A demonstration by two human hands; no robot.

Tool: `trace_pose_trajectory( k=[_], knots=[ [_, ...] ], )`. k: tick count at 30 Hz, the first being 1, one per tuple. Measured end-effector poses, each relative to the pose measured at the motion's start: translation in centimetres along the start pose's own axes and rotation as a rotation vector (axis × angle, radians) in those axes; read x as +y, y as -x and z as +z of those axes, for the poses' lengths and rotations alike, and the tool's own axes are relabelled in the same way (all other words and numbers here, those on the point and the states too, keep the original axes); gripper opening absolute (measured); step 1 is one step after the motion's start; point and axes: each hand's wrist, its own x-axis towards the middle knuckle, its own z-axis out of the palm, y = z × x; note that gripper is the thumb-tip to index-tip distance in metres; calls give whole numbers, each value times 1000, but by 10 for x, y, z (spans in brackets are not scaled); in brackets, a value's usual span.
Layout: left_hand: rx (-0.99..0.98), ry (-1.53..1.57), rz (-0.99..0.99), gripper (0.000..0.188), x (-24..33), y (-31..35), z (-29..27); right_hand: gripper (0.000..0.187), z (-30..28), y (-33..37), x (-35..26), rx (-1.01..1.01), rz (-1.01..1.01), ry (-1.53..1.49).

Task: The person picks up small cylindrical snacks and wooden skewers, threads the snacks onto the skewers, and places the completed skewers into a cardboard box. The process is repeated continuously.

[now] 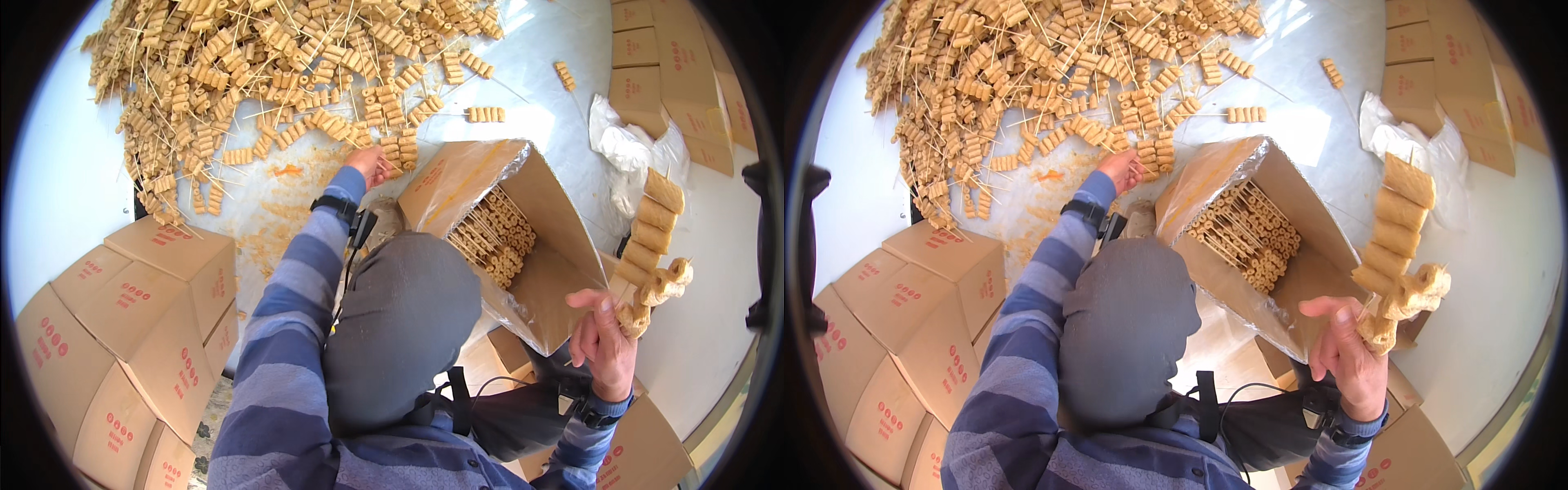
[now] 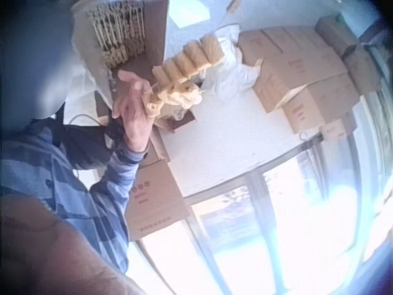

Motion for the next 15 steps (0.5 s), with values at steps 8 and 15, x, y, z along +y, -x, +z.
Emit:
trace_pose_trajectory(
  k=[8, 15],
  knots=[
    [-276, -376, 477, 32, 104, 216, 11, 50, 53, -10, -14, -85, -34, -413],
    [-588, -483, 630, 31, 126, 411, 82, 58, 88, 20, -33, -300, -361, -652]
  ],
)
